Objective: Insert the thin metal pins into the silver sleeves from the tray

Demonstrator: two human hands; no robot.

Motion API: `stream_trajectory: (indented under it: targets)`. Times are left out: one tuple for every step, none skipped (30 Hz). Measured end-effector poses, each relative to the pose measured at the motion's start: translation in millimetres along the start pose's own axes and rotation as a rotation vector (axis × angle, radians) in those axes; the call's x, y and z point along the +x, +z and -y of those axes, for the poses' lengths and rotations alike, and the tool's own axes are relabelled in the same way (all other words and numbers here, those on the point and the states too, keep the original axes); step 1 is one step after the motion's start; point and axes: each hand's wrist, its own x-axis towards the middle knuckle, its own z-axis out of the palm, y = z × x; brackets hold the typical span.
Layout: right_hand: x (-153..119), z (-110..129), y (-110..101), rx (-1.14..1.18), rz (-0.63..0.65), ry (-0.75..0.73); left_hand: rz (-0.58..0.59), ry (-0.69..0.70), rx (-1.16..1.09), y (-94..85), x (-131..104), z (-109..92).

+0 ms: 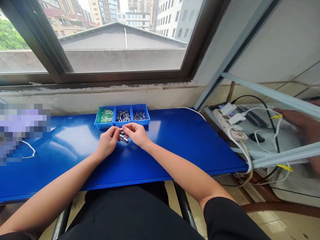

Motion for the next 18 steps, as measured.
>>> stream_trajectory:
  targets:
    - [-0.5,0.7,0.4,-0.003,0.006,-0.003,-0.001,0.001,0.007,-0.1,0.0,0.0]
    - [-0.9,1.1,0.7,-0.004,0.009,-0.004,-0.003,0.001,0.011,-0.2,0.1,0.0]
    - [-1.1,1.2,0.9,-0.001,0.010,-0.003,-0.006,-0.001,0.012,-0.1,0.0,0.1]
    - [-1.1,1.0,1.1,0.004,0.007,0.000,-0.008,-0.004,0.009,0.1,-0.1,0.1]
    - [-1.0,0.6,1.2,0.014,0.003,0.005,-0.009,-0.009,0.003,0.4,-0.3,0.1]
    - [-0.7,0.0,1.2,0.027,-0.003,0.011,-0.011,-0.015,-0.006,0.8,-0.5,0.0]
    - [-0.4,-0.6,1.2,0.044,-0.010,0.017,-0.012,-0.020,-0.018,1.2,-0.8,-0.2]
    - [0.0,-1.2,1.2,0.062,-0.018,0.025,-0.013,-0.023,-0.031,1.6,-1.2,-0.4]
    - [0.3,-1.7,1.1,0.080,-0.025,0.034,-0.013,-0.022,-0.042,2.0,-1.4,-0.6]
    - [0.6,-2.0,1.1,0.096,-0.029,0.043,-0.014,-0.017,-0.049,2.3,-1.7,-0.8]
    - [0.8,-2.2,1.0,0.107,-0.030,0.051,-0.015,-0.010,-0.052,2.5,-1.8,-0.9]
    - [0.9,-2.2,1.0,0.113,-0.029,0.056,-0.015,-0.003,-0.052,2.7,-1.7,-0.9]
    - [0.9,-2.0,0.9,0.113,-0.027,0.058,-0.016,0.002,-0.050,2.7,-1.6,-0.8]
    - [0.8,-1.8,1.0,0.109,-0.024,0.059,-0.017,0.005,-0.048,2.7,-1.4,-0.6]
    - [0.6,-1.5,1.0,0.100,-0.021,0.058,-0.017,0.005,-0.046,2.5,-1.2,-0.4]
    - [0.3,-1.3,1.0,0.089,-0.019,0.055,-0.016,0.004,-0.042,2.3,-0.9,-0.2]
    - [0.1,-1.0,1.0,0.076,-0.016,0.050,-0.013,0.001,-0.036,1.9,-0.7,-0.1]
    - [-0.2,-0.9,1.0,0.063,-0.012,0.044,-0.012,-0.001,-0.029,1.5,-0.5,-0.1]
